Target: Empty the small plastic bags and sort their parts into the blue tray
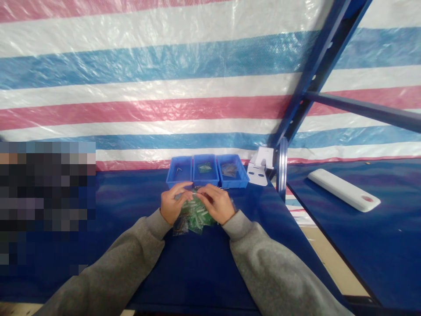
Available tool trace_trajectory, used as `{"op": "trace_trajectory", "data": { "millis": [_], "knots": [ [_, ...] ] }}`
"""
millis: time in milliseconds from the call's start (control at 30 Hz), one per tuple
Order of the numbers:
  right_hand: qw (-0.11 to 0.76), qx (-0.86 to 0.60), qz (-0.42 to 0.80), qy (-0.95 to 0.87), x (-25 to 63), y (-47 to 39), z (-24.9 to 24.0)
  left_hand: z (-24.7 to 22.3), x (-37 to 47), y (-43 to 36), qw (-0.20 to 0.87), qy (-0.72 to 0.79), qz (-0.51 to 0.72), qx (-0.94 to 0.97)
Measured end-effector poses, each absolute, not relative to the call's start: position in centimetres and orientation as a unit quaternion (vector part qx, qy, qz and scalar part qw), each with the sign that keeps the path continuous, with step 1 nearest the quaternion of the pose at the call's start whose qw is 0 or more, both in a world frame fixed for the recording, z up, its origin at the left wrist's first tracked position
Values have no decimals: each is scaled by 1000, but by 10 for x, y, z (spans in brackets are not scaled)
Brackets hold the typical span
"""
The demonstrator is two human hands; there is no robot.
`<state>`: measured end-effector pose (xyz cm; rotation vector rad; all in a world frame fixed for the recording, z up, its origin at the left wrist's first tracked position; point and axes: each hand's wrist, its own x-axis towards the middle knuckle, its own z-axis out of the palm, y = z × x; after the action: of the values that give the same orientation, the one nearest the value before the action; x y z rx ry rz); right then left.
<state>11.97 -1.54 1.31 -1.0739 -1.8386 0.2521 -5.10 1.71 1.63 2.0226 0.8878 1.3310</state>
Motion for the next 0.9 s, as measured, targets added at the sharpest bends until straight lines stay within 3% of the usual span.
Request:
{"op": "trace_trajectory", "data": {
  "millis": [267,400,667,800,900],
  "knots": [
    [491,-460,116,-730,121,-15,14,18,-45,23,410,329,532,664],
    [490,-463,106,-731,121,-14,12,21,-45,20,411,301,529,679],
    [513,-478,85,-708,123,-14,15,44,-64,33,77,318,563,759],
    [506,-487,70,-709,124,-11,10,45,-69,47,-15,396,457,796],
    [480,-505,61,-714,127,-6,4,40,-69,47,-25,416,422,805]
  ]
}}
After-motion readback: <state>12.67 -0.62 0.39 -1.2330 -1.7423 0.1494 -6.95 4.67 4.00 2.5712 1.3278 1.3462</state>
